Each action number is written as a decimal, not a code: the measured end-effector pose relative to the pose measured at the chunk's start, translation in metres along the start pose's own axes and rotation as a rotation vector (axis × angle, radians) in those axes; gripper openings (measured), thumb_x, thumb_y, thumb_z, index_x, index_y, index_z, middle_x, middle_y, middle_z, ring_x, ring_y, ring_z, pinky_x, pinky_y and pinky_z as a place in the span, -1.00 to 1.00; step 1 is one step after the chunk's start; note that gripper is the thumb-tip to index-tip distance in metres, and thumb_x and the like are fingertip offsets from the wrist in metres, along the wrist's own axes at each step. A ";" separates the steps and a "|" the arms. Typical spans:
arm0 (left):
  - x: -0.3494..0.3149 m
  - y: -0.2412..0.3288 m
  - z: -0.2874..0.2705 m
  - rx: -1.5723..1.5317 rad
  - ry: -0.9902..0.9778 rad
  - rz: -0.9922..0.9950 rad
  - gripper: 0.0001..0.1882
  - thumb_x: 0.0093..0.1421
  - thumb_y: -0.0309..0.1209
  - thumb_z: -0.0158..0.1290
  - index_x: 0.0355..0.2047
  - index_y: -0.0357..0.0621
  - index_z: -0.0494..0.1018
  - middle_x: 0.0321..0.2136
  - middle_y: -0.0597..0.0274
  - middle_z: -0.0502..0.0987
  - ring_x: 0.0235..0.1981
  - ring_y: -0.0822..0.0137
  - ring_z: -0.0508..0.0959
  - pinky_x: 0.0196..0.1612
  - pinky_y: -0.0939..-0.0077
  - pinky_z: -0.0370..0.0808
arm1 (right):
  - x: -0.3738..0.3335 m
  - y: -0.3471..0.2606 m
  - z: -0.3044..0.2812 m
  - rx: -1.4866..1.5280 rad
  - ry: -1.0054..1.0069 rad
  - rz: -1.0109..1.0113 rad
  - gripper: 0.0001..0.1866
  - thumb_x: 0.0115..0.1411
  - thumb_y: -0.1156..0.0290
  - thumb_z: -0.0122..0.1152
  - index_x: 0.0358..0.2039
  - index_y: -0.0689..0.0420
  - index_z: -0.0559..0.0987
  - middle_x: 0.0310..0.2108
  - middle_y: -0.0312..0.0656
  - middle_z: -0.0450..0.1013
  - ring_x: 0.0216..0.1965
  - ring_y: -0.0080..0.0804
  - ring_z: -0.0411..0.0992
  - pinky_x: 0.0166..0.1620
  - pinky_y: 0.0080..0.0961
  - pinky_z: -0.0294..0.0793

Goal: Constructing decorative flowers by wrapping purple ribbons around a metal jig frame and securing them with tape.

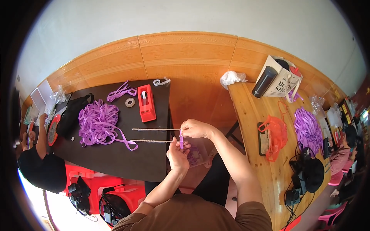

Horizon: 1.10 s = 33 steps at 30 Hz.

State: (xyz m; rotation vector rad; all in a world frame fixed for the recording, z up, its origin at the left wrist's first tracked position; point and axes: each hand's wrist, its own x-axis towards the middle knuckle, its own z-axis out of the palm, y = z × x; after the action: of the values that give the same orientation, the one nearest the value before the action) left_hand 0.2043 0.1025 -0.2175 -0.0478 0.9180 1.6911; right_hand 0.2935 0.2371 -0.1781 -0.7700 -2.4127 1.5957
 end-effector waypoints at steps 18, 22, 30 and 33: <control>0.033 -0.021 -0.001 0.021 -0.011 0.287 -0.84 0.13 -0.39 0.09 -0.55 -0.17 0.43 -0.67 0.30 0.47 -0.72 0.50 0.42 -0.67 0.68 0.34 | 0.006 -0.013 0.015 -0.215 0.264 0.162 -0.77 -0.23 0.39 0.10 -0.83 0.22 0.31 -0.83 -0.25 0.15 -0.73 -0.53 0.15 -0.62 -0.44 0.10; 0.031 -0.019 0.001 0.044 -0.027 0.281 -0.85 0.13 -0.41 0.08 -0.55 -0.16 0.44 -0.67 0.30 0.47 -0.72 0.51 0.43 -0.67 0.70 0.36 | -0.001 -0.013 0.009 -0.260 0.268 0.150 -0.71 -0.12 0.37 0.17 -0.82 0.22 0.34 -0.84 -0.31 0.16 -0.72 -0.59 0.14 -0.62 -0.46 0.07; 0.032 -0.018 0.002 0.056 0.002 0.269 -0.84 0.11 -0.42 0.10 -0.57 -0.14 0.39 -0.67 0.28 0.47 -0.72 0.47 0.44 -0.68 0.67 0.38 | -0.017 -0.007 0.017 0.193 0.420 0.178 -0.53 0.16 0.11 0.18 -0.73 0.22 0.51 -0.73 -0.34 0.36 -0.60 -0.67 0.25 -0.50 -0.65 0.21; 0.032 -0.020 0.004 0.056 -0.005 0.262 -0.83 0.12 -0.42 0.10 -0.57 -0.14 0.38 -0.68 0.28 0.46 -0.73 0.47 0.44 -0.68 0.67 0.38 | -0.020 0.019 0.022 0.336 0.588 0.125 -0.50 0.15 0.05 0.16 -0.66 0.26 0.55 -0.67 -0.27 0.42 -0.55 -0.63 0.32 -0.42 -0.63 0.27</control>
State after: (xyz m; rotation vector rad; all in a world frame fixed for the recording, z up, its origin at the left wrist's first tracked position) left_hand 0.2116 0.1311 -0.2405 0.1196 1.0011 1.9038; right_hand 0.3078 0.2148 -0.2014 -1.1393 -1.6690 1.4871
